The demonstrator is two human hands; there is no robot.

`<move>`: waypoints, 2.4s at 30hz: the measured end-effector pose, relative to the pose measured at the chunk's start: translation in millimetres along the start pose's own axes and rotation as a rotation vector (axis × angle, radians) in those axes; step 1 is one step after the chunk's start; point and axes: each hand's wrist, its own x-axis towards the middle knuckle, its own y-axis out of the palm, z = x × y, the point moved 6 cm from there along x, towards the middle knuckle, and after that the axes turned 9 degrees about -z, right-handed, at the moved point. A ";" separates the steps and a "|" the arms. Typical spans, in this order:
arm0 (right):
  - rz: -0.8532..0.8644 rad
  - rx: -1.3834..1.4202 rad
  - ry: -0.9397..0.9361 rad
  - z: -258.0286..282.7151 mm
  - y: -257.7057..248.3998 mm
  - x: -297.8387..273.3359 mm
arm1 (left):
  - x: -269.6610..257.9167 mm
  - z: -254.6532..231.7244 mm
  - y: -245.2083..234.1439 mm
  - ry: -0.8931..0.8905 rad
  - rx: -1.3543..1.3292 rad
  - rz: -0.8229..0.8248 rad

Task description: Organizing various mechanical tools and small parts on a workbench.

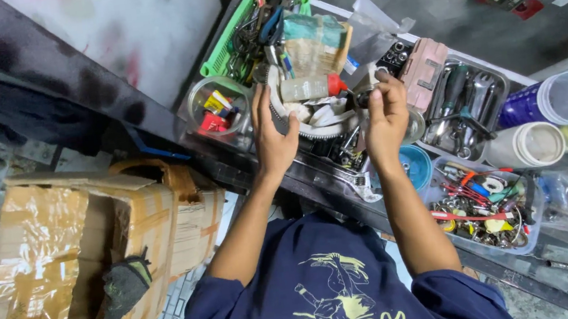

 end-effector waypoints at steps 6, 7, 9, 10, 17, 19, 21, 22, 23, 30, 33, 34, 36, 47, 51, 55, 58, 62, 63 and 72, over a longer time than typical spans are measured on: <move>0.112 -0.027 -0.004 33.0 41.6 -14.5 | 6.7 -10.7 -20.0 0.096 0.102 0.038; 0.119 -0.024 -0.004 32.5 46.5 -17.8 | 7.5 -9.1 -22.1 0.092 0.106 0.032; 0.181 -0.032 -0.030 33.3 59.6 -24.9 | 7.2 -7.5 -16.9 0.140 0.197 0.185; 0.188 -0.027 -0.032 33.9 64.9 -27.3 | 6.7 -3.7 -17.9 0.137 0.202 0.179; 0.300 0.046 0.131 20.5 94.3 -38.5 | 8.7 -8.6 -38.6 0.124 0.088 0.160; 0.352 0.093 0.244 16.5 107.9 -40.2 | 16.4 -11.8 -55.0 0.118 0.090 0.107; 0.471 0.015 0.135 23.5 124.8 -42.2 | 25.0 -17.5 -72.4 0.211 0.140 0.046; 0.480 0.020 0.134 29.2 131.9 -43.4 | 27.7 -13.7 -80.1 0.208 0.147 0.038; 0.534 0.028 0.133 35.1 140.6 -45.3 | 30.8 -10.2 -86.2 0.200 0.134 0.047; 0.744 0.105 0.394 35.0 200.5 -65.8 | 50.0 0.3 -131.7 0.329 0.225 0.006; 0.781 0.133 0.314 21.3 220.3 -70.4 | 52.5 20.5 -139.3 0.367 0.333 0.018; 0.787 0.135 0.312 22.8 224.3 -71.0 | 53.0 28.3 -140.9 0.365 0.336 0.013; 0.781 0.068 0.270 24.1 229.9 -70.2 | 53.3 44.0 -140.3 0.374 0.409 0.027; 0.531 0.027 0.051 65.2 192.2 -58.8 | 65.7 51.4 -122.6 0.273 0.481 0.050; 0.482 0.006 -0.054 72.0 173.0 -52.5 | 64.7 54.4 -121.9 0.235 0.466 0.032; 0.438 -0.087 -0.115 79.6 145.6 -48.3 | 57.2 47.4 -107.7 0.235 0.426 0.039; 0.331 -0.241 -0.102 74.3 118.6 -41.1 | 50.7 36.1 -87.2 0.231 0.313 0.083; 0.215 -0.423 -0.224 61.9 88.4 -29.1 | 41.5 19.7 -53.6 0.196 0.143 0.178; 0.218 -0.469 -0.246 60.9 84.4 -25.7 | 40.0 18.3 -42.0 0.191 0.130 0.231; 0.074 -0.815 -0.294 25.2 39.7 -4.6 | 27.8 36.0 20.2 0.034 0.027 0.254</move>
